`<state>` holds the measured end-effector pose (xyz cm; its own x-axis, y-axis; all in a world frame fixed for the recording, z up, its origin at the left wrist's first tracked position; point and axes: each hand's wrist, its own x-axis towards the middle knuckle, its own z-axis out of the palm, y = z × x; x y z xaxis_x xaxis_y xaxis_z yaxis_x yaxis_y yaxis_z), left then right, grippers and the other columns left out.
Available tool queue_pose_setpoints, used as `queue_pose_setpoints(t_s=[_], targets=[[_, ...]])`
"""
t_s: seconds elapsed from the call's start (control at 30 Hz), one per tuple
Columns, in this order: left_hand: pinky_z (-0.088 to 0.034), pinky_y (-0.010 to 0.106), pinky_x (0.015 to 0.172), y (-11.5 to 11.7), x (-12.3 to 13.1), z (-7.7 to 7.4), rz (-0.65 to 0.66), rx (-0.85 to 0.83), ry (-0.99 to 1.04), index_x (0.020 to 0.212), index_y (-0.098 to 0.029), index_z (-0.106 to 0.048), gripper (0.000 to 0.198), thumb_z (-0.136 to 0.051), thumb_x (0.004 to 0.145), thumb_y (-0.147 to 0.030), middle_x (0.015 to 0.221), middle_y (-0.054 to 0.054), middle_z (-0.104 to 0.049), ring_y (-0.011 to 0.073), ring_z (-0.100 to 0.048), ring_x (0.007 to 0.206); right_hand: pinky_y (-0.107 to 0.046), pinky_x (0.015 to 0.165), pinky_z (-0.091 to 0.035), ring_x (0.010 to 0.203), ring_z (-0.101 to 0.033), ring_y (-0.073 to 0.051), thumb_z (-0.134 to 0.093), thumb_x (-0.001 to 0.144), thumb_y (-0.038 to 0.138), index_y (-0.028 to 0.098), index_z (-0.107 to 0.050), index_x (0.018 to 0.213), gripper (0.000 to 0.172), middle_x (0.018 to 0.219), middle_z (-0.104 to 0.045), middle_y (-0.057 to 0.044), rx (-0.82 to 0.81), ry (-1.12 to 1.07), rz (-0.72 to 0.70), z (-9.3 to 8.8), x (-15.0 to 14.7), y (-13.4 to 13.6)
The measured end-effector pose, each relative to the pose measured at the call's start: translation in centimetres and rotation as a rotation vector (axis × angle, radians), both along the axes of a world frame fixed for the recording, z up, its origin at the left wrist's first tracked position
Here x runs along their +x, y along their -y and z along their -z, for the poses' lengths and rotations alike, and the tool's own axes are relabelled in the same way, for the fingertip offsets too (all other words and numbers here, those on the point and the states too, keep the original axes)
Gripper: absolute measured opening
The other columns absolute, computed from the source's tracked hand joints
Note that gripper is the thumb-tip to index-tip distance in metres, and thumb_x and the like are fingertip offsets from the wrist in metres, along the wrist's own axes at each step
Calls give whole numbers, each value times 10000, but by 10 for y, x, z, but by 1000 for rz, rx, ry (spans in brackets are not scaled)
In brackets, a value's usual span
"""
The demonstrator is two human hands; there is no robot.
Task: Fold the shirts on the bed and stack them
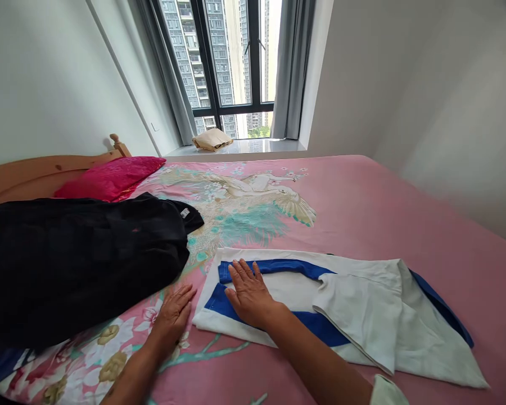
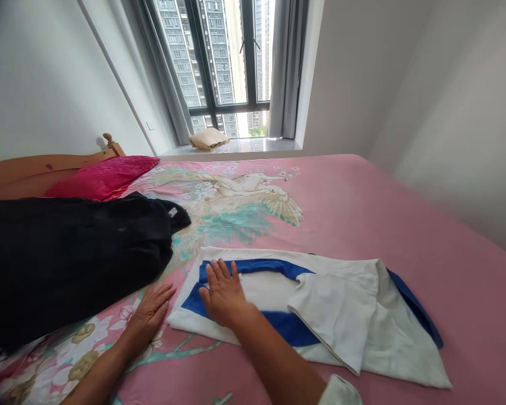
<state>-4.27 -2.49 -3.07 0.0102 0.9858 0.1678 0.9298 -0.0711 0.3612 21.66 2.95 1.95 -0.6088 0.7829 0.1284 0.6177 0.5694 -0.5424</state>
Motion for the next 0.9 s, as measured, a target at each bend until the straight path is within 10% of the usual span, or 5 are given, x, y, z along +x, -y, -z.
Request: queue_pose_setpoints(t_s=[0.17,0.37,0.67,0.9], targets=[[-224,462,1127,5,3,-3,-25,-15,66,1176,-226,-602,415,-336,887,-357,1319,45,-544,208,-432,1266,-460,1103,-138,1335,-277,-256,-379,898,438,144,-348,1385,570,1428,-376,-114,-15,-63,84,31,-35,0],[-255,451,1113,8,5,-4,-42,34,133,1107,-226,-642,381,-367,878,-359,1275,50,-575,212,-466,1227,-416,877,-368,965,-541,-276,-511,812,411,196,-643,890,263,931,-647,-103,-34,131,295,15,-32,6],[-217,479,1119,13,10,-7,-24,61,59,1115,-220,-634,349,-457,822,-290,1276,74,-576,224,-464,1231,-469,1082,-167,1297,-323,-262,-426,864,293,182,-483,1272,427,1371,-449,-107,82,50,273,23,-54,15],[-141,527,1114,20,3,-8,135,-157,-74,1370,-233,-391,689,-562,731,-425,1459,98,-351,281,-284,1353,-480,1124,-49,1383,-184,-222,-245,935,314,153,-350,1396,499,1470,-306,-70,4,87,263,54,-51,7]])
